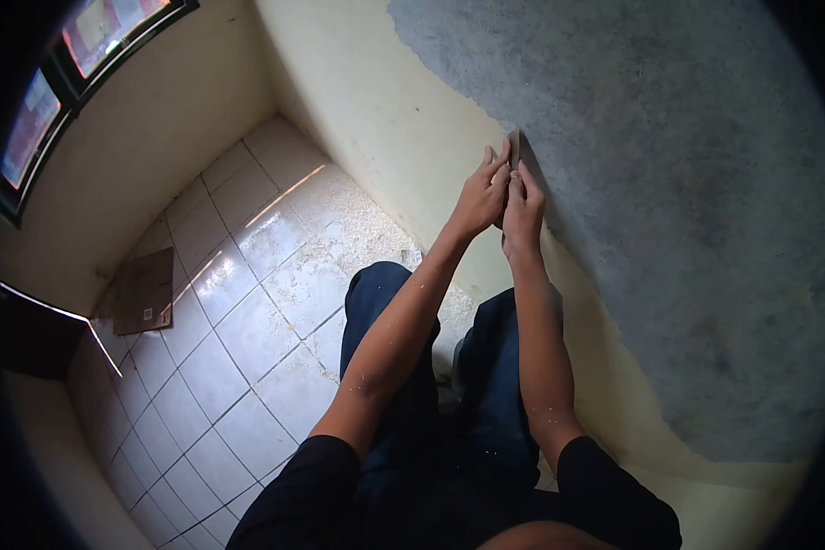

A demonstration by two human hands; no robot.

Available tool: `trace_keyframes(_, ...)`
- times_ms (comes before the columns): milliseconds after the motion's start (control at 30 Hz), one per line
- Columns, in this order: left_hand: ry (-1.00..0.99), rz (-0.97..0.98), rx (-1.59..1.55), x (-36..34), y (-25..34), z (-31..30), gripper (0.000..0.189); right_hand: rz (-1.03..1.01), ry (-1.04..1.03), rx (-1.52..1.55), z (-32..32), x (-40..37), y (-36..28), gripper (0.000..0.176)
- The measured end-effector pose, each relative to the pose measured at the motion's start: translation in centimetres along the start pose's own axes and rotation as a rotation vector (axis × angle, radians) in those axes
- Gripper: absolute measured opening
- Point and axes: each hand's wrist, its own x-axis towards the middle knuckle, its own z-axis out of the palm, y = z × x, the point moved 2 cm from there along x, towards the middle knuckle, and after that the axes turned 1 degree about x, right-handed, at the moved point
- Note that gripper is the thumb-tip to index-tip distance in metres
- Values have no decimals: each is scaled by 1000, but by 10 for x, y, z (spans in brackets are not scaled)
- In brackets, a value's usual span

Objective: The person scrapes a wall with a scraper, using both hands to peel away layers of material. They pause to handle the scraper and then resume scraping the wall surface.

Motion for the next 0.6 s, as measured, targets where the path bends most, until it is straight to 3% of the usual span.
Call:
trace_keyframes(100,3,63,22,4,-5,-3,53,37,29,-124,5,-5,-5,43)
trace_keyframes(167,-104,-177,-91,-7,-1,-3,53,130,22,-6,-1,-13,-5,43)
trace_keyframes(233,-149,-164,-108,-6,0,-2,55,72,39,86,-1,-5,0,43)
trace_keyframes(333,-107,-174,-292,0,-4,5,60,14,50,-33,-1,2,5,43)
trace_keyframes(467,-270,-330,-718,-7,7,4,75,148,-4,16,4,-4,-7,44)
trace_keyframes(533,-254,-215,-539,-10,8,10,83,11,37,139,5,-5,-4,45)
trace_keyframes(600,-151,-187,-566,-4,9,17,85,122,29,41,2,-2,-8,45)
